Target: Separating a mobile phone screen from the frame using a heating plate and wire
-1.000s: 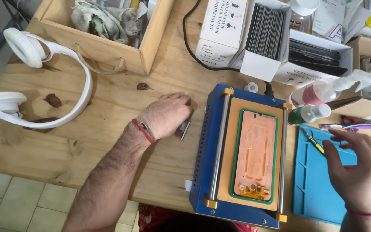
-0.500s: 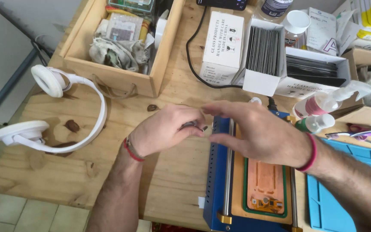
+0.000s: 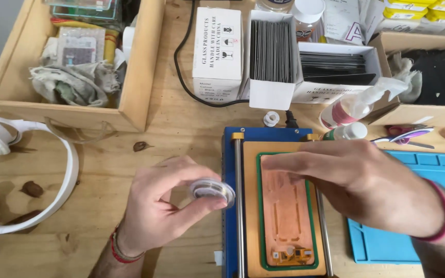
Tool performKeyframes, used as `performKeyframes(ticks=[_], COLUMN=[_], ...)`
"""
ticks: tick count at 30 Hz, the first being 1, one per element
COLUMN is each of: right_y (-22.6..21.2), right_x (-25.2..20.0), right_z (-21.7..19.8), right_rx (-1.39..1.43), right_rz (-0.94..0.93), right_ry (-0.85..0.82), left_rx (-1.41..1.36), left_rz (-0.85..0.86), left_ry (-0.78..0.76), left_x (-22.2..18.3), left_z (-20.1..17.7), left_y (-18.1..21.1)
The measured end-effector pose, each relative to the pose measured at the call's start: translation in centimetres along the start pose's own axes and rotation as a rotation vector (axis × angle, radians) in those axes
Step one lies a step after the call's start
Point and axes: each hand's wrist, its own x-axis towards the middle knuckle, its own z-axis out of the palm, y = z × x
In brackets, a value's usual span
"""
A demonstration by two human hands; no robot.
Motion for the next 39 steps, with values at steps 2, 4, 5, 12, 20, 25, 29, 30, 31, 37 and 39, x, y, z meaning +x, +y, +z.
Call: performKeyframes(ticks=[2, 4, 5, 12, 20, 25, 29, 30, 31, 37, 39], right_y=[1.2, 2.6, 3.3, 5.7, 6.6, 7.2, 8.1, 8.6, 9.2, 11.1, 11.8], right_x=[-2.6, -5.5, -6.8, -11.5, -10.8, -9.4, -11.4, -12.4, -13.4, -15.3, -15.7], right_z=[-0.6, 0.2, 0.6, 4.2, 6.4, 6.6, 6.5, 6.6, 6.8, 6.6, 6.6], right_rx=[0.010, 0.036, 0.056, 0.250, 0.292, 0.266, 0.295, 0.295, 0.349, 0.450, 0.505], right_rz=[0.083, 0.175, 0.265, 0.610, 0.782, 0.724, 0.844, 0.846, 0.813, 0.760, 0.675], right_ry=[0.067, 0.124, 0.180, 0.366, 0.605, 0.637, 0.604, 0.599, 0.600, 0.595, 0.591], left_rx=[-0.040, -0.007, 0.027, -0.310, -0.536, -0.534, -0.537, -0.540, -0.472, -0.522, -0.527], left_rz=[-0.021, -0.075, -0.125, -0.406, -0.636, -0.732, -0.838, -0.842, -0.757, -0.923, -1.064], left_ry=[0.007, 0.008, 0.012, 0.020, 0.167, 0.106, 0.034, 0.036, -0.114, -0.150, -0.068], left_x=[0.5, 0.6, 0.6, 0.9, 0.3, 0.2, -0.3, 0.0, 0.2, 0.1, 0.0], left_z=[0.6, 0.9, 1.1, 3.1, 2.2, 1.5, 2.0, 1.7, 1.5, 1.2, 1.3], left_y=[-0.3, -0.9, -1.3, -2.2, -3.5, -4.3, -4.1, -4.4, -4.7, -4.2, -4.7])
